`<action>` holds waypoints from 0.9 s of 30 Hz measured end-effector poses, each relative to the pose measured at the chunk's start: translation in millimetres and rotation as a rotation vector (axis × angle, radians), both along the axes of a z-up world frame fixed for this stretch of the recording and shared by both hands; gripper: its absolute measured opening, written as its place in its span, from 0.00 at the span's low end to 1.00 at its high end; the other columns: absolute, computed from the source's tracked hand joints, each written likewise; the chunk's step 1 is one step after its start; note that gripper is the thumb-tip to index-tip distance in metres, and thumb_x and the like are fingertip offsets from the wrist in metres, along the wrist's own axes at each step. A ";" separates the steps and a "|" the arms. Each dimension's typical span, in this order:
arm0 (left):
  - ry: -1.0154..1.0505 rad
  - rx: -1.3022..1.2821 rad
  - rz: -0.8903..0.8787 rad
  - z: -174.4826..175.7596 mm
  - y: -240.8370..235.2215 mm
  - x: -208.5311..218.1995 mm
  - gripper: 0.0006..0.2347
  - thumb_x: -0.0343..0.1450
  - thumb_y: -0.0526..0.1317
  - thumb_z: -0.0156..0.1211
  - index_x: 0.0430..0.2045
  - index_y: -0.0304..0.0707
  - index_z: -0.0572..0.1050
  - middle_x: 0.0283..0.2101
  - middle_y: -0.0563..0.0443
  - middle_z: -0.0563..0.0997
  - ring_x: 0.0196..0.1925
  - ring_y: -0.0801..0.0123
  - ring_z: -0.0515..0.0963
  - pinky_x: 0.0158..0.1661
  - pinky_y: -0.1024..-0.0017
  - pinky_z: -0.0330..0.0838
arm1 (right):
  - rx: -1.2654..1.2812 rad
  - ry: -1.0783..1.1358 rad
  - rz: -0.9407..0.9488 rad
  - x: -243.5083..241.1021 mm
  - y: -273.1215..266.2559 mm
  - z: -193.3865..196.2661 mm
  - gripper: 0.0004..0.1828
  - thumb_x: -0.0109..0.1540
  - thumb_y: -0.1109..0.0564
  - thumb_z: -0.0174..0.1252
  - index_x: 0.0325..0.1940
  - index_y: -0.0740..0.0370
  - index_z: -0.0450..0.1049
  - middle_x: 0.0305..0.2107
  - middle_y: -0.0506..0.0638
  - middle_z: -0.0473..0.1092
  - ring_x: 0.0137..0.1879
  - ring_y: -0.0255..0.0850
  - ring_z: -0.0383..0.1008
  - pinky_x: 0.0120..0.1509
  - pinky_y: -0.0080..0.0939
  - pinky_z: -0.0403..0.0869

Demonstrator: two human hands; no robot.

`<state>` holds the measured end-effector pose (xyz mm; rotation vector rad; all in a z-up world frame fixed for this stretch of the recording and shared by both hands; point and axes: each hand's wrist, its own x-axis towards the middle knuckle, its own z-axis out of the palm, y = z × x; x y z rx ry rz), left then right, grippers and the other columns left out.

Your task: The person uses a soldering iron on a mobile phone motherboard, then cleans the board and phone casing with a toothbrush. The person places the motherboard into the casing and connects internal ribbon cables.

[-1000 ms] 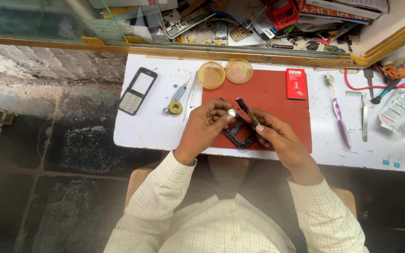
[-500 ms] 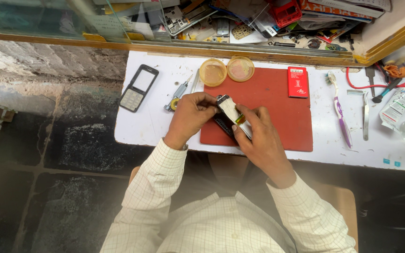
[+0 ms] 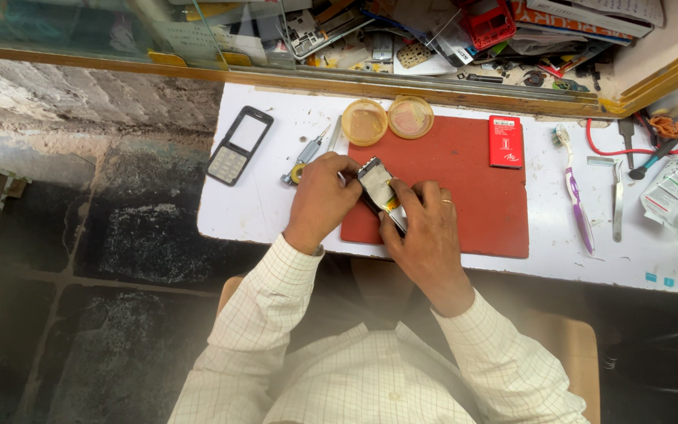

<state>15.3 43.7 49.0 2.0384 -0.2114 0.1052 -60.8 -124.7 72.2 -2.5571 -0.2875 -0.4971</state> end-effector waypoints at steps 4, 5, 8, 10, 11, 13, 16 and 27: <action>-0.132 0.034 0.018 -5.7 -2.9 -4.9 0.08 0.62 0.30 0.62 0.32 0.28 0.80 0.39 0.40 0.77 0.38 0.55 0.78 0.39 0.64 0.73 | -0.004 -0.010 0.022 0.0 -6.6 -4.3 0.27 0.57 0.57 0.66 0.61 0.64 0.74 0.43 0.56 0.66 0.48 0.53 0.65 0.53 0.54 0.66; -0.093 0.038 0.016 -6.1 -3.2 -7.0 0.07 0.63 0.30 0.63 0.33 0.29 0.80 0.39 0.41 0.77 0.37 0.56 0.78 0.39 0.64 0.73 | 0.000 -0.013 0.039 0.3 -9.4 -4.8 0.28 0.57 0.57 0.67 0.61 0.63 0.73 0.44 0.56 0.66 0.49 0.54 0.65 0.54 0.54 0.67; 0.006 0.049 0.011 -4.3 -5.3 -17.4 0.09 0.64 0.31 0.65 0.35 0.30 0.79 0.39 0.42 0.77 0.35 0.56 0.78 0.40 0.64 0.73 | 0.011 -0.009 0.116 3.4 -23.0 -3.6 0.30 0.56 0.56 0.68 0.62 0.61 0.73 0.46 0.56 0.67 0.51 0.54 0.66 0.56 0.54 0.68; 0.045 0.051 0.013 -1.4 -10.4 -29.6 0.11 0.63 0.32 0.68 0.37 0.30 0.78 0.39 0.41 0.76 0.35 0.56 0.78 0.39 0.64 0.73 | 0.018 0.012 0.201 7.2 -37.6 0.8 0.30 0.56 0.56 0.69 0.63 0.59 0.73 0.47 0.55 0.68 0.54 0.52 0.67 0.59 0.53 0.68; 0.055 0.047 0.009 0.7 -13.2 -34.6 0.12 0.62 0.32 0.69 0.38 0.29 0.78 0.40 0.41 0.76 0.35 0.55 0.78 0.39 0.63 0.73 | 0.016 0.036 0.223 9.0 -45.1 3.2 0.31 0.56 0.56 0.69 0.63 0.59 0.72 0.48 0.54 0.69 0.55 0.52 0.68 0.59 0.53 0.68; 0.074 0.039 0.000 5.0 -18.9 -43.2 0.15 0.62 0.33 0.70 0.40 0.29 0.77 0.40 0.41 0.76 0.36 0.54 0.78 0.39 0.63 0.74 | 0.013 0.085 0.263 10.4 -58.9 7.6 0.33 0.55 0.55 0.69 0.64 0.59 0.72 0.49 0.53 0.70 0.56 0.51 0.69 0.61 0.53 0.68; 0.054 0.081 0.005 10.4 -24.0 -51.5 0.15 0.62 0.33 0.70 0.40 0.29 0.75 0.41 0.40 0.75 0.38 0.53 0.79 0.41 0.62 0.74 | 0.027 0.168 0.276 5.8 -69.8 10.3 0.36 0.54 0.55 0.70 0.66 0.57 0.71 0.51 0.53 0.70 0.59 0.51 0.69 0.64 0.52 0.68; 0.115 0.160 -0.046 23.4 -32.3 -68.3 0.16 0.63 0.37 0.71 0.41 0.31 0.73 0.45 0.41 0.78 0.49 0.50 0.77 0.48 0.59 0.72 | -0.021 0.253 0.314 14.3 -97.0 13.7 0.48 0.52 0.57 0.70 0.75 0.52 0.58 0.59 0.55 0.69 0.65 0.54 0.67 0.69 0.52 0.66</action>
